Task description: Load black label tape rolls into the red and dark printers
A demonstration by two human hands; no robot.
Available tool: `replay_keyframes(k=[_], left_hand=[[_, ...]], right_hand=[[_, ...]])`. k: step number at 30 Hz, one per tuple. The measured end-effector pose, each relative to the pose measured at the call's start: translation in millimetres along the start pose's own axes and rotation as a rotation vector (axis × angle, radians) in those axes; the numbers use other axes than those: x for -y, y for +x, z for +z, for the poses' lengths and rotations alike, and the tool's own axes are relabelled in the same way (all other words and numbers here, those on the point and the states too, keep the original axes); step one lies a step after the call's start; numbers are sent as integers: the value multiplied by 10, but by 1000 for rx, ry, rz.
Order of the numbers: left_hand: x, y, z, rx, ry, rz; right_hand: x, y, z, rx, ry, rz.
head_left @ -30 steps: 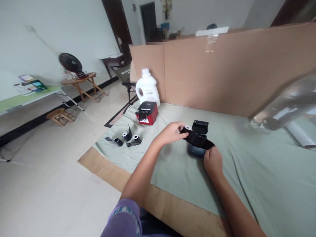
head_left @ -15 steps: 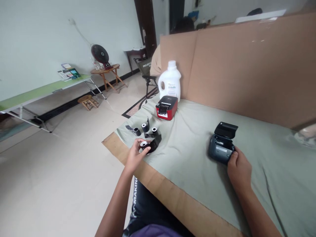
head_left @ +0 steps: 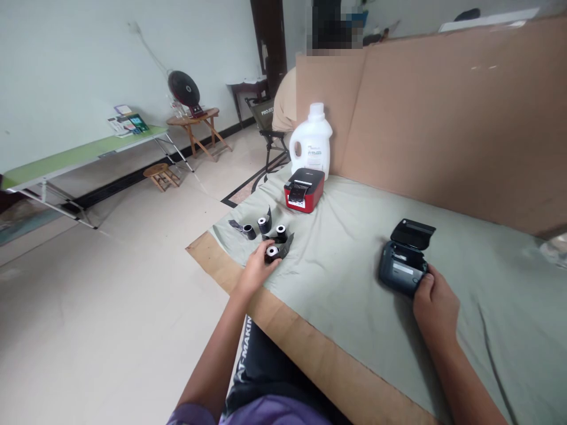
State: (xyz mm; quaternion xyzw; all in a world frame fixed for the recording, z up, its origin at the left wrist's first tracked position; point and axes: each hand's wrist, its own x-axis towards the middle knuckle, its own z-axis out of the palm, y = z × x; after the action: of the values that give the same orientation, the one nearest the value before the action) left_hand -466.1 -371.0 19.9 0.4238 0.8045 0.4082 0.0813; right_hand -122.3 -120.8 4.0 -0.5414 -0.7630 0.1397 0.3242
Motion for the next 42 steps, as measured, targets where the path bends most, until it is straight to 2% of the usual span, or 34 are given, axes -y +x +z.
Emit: replay_keyframes(k=[4,7,11,14,15,17,19,21,23,26,29,31,32,34,36,38,40,42], left_hand=[[-45,-39,21,10,87,-68],[-108,-50,-30,-38,233,-29],[-125,83,-289,-157,279,59],[-50,404,-554,-244,368,56],[-16,545,-624,-213,436,64],[48,835,-710,-60,533,109],[91,1083,-731,114,561,151],[99,1248,-722,231,553,149],[56,1321,-714,253,513,115],[-155,1299,-676,115,248,84],[-584,1160,-446,15,-368,40],[-967,995,-135,25,-823,-22],[-1171,887,58,30,-1023,-54],[-1570,625,473,53,-1333,-150],[-1906,343,866,77,-1542,-306],[-2139,104,1187,113,-1653,-462],[-2254,-48,1420,156,-1673,-544],[-2264,-116,1576,188,-1624,-543]], right_hand=[[-8,-1,4,-1,10,2],[-7,-4,5,-14,12,-6],[-11,-3,13,-21,14,-10],[-18,3,23,-24,10,-9],[-20,4,25,-27,8,-5],[-24,4,26,-31,5,-2],[-29,2,28,-32,7,-1],[-38,1,33,-29,15,-2],[-49,4,41,-32,29,-7],[-24,11,26,-87,63,-51],[135,9,-85,-199,112,-164],[341,4,-222,-199,178,-278],[466,6,-301,-143,233,-330],[727,32,-450,90,401,-368],[940,99,-559,297,579,-353],[1051,201,-611,416,717,-331],[1046,312,-618,471,803,-287],[959,410,-600,524,859,-214]])
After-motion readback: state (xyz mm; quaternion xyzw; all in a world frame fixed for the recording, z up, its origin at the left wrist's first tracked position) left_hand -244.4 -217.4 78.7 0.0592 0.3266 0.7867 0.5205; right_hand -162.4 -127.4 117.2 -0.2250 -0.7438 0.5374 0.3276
